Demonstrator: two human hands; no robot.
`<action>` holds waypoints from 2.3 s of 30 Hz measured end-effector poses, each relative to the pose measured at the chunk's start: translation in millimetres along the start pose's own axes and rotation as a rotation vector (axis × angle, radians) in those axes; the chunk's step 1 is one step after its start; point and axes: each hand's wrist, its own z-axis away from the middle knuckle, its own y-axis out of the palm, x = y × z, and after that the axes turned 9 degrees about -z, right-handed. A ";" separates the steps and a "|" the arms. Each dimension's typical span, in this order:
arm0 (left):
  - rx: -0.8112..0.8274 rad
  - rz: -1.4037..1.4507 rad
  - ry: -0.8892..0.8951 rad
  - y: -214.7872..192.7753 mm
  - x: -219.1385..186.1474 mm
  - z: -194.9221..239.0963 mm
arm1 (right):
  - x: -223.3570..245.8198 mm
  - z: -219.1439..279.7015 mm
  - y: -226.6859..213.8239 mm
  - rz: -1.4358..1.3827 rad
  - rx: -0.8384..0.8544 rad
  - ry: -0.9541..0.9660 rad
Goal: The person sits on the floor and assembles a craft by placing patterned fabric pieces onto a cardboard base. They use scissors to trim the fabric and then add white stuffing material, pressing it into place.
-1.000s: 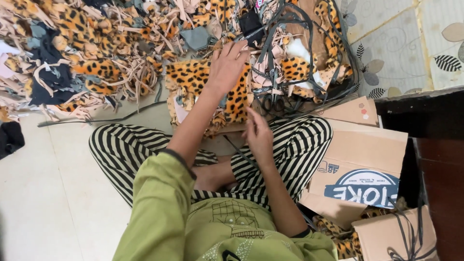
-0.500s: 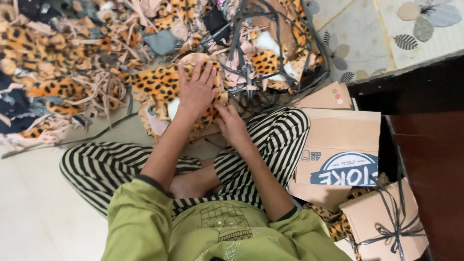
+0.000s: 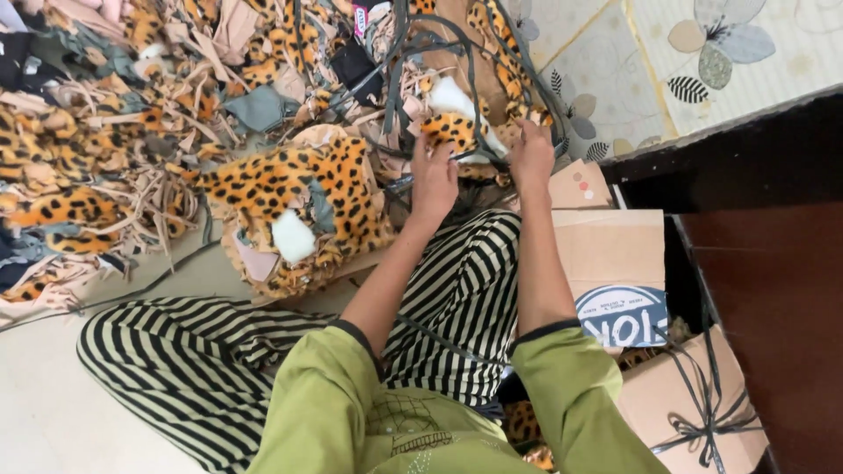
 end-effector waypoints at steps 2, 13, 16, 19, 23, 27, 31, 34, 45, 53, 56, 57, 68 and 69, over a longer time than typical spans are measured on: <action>-0.050 0.116 -0.047 -1.1 0.1 -7.7 | 52.7 6.6 -12.4 -0.094 -0.053 -0.205; -0.001 0.472 -0.372 14.9 31.4 -43.6 | 110.7 -1.3 26.1 0.199 0.388 -0.568; -0.077 0.745 -0.199 -37.8 3.4 -26.3 | 146.5 26.1 -19.0 -0.100 0.372 -0.479; 0.170 1.072 -0.283 -88.6 -17.2 -4.1 | 166.2 47.6 -53.6 -0.349 0.428 -0.404; 0.430 1.314 -0.288 -80.8 21.3 9.1 | 168.0 75.3 -47.9 -0.910 0.570 -0.132; 0.259 1.331 -0.281 -134.7 42.3 44.9 | 215.9 145.7 -37.1 -1.048 0.481 0.097; 0.040 0.922 -0.039 -156.2 109.2 48.9 | 227.3 224.7 17.7 -1.102 0.474 0.161; 0.002 0.687 0.087 -198.3 116.3 53.0 | 280.9 254.7 9.9 -1.096 0.509 0.286; -0.078 0.087 0.189 -218.8 129.2 62.9 | 207.1 245.4 85.4 -0.453 0.589 0.081; -0.208 -0.078 0.217 -219.6 107.4 75.3 | 236.7 249.2 58.6 -0.130 0.573 0.117; -0.225 -0.150 0.209 -218.0 111.5 78.3 | 236.4 249.8 68.4 -0.096 0.575 0.119; -0.230 -0.184 0.217 -213.7 118.4 78.0 | 232.7 249.5 73.7 -0.052 0.595 0.103; -0.311 -0.563 0.160 -196.4 113.2 90.0 | 257.2 260.1 73.2 -0.444 0.382 -0.485; -0.235 -0.462 0.031 -195.5 113.3 90.0 | 258.2 260.5 78.1 -0.479 0.424 -0.453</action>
